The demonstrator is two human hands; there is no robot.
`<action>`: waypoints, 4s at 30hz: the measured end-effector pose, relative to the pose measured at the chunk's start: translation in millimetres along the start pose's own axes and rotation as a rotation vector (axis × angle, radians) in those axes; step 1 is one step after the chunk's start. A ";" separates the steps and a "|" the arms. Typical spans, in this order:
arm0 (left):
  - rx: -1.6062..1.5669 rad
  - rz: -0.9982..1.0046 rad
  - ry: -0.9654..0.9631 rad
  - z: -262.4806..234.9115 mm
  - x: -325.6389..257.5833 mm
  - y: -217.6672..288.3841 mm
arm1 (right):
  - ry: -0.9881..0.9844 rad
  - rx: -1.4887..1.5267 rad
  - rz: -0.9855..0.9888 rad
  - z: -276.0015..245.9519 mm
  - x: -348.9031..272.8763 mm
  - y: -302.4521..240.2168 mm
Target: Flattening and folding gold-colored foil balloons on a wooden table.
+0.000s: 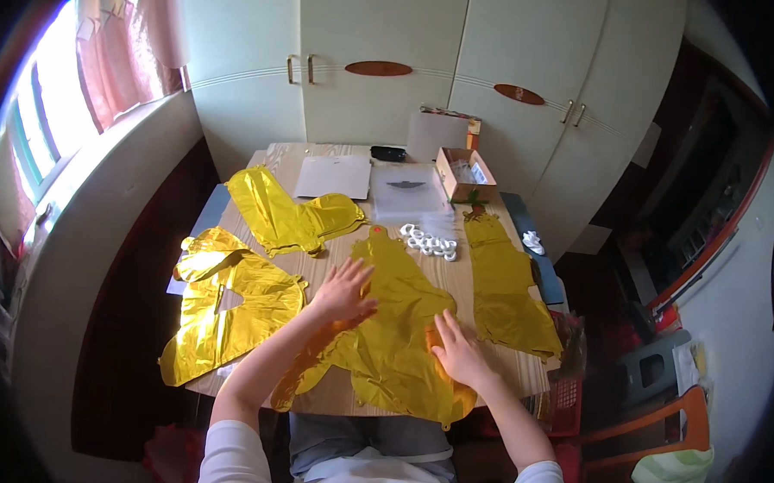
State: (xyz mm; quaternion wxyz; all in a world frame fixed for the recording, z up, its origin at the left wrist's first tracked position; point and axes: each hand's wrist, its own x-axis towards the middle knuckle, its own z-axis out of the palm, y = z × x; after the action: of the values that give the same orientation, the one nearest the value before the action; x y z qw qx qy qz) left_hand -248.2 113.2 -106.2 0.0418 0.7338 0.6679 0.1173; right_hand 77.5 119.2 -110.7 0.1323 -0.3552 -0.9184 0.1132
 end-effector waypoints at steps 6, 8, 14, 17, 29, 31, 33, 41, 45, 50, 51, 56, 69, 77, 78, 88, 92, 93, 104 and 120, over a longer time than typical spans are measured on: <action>0.094 -0.041 -0.100 1.6 -34.5 1.4 | -0.046 0.027 -0.048 8.2 15.3 11.9; 0.097 -0.046 -0.099 3.1 -38.4 -3.4 | -0.087 0.004 -0.074 2.8 23.9 12.3; 0.085 -0.046 -0.073 0.7 -35.4 -5.6 | 0.033 0.222 -0.067 8.2 25.8 25.3; 0.090 -0.059 -0.062 0.6 -35.8 -3.0 | 0.013 0.215 -0.065 4.5 19.7 29.3; 0.058 -0.008 -0.045 -4.4 -40.0 -4.7 | -0.039 0.037 -0.150 -6.7 -6.7 24.2; 0.042 -0.010 -0.032 -2.4 -39.2 -5.8 | -0.023 0.043 -0.148 -6.4 -6.0 25.1; 0.032 -0.008 -0.024 -2.2 -39.2 -6.0 | -0.015 0.023 -0.152 -6.1 -6.1 25.5; 0.058 -0.008 -0.025 -0.5 -39.8 -6.1 | -0.054 0.026 -0.154 -10.2 -6.4 26.2; 0.073 -0.004 -0.032 0.8 -38.4 -6.2 | -0.117 -0.009 -0.171 -17.0 -9.3 28.2; 0.078 0.006 -0.050 -0.2 -38.8 -5.2 | -0.158 -0.042 -0.235 -22.8 -9.7 31.8; 0.085 0.007 -0.050 -0.7 -38.8 -6.0 | -0.161 -0.047 -0.247 -24.0 -9.3 31.3; 0.096 0.019 -0.073 -1.9 -39.1 -6.7 | -0.165 0.047 -0.229 -23.4 -7.8 34.9; 0.008 -0.198 0.020 -47.9 -24.9 -114.2 | -0.116 0.062 -0.474 -7.0 211.1 -71.2; 0.001 -0.355 0.139 -53.6 -21.7 -206.7 | -0.075 -0.032 -0.496 92.0 359.0 -153.0; 0.003 -0.365 0.118 -54.1 -21.6 -208.6 | -0.065 -0.071 -0.516 103.0 364.5 -156.1; -0.200 -0.384 0.442 -40.3 -35.2 -224.7 | 0.190 -0.196 -0.803 142.3 394.7 -146.8; -0.282 -0.368 0.600 -23.6 -40.2 -233.2 | 0.122 -0.049 -0.571 138.3 394.2 -148.8; -0.294 -0.376 0.616 -24.8 -40.9 -231.1 | 0.065 -0.006 -0.478 135.1 393.2 -150.5; -0.279 -0.306 0.559 -27.6 -41.5 -223.4 | 0.163 -0.021 -0.787 117.7 386.6 -136.5; -0.245 -0.300 0.537 -23.8 -38.7 -229.7 | -0.116 -0.287 -0.762 112.0 396.8 -168.5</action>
State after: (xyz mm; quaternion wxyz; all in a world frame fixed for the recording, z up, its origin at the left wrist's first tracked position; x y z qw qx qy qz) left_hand -479.6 96.6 -137.7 -0.0308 0.5597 0.7366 0.3785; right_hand -346.4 255.6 -100.5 0.0618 0.0023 -0.9967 -0.0533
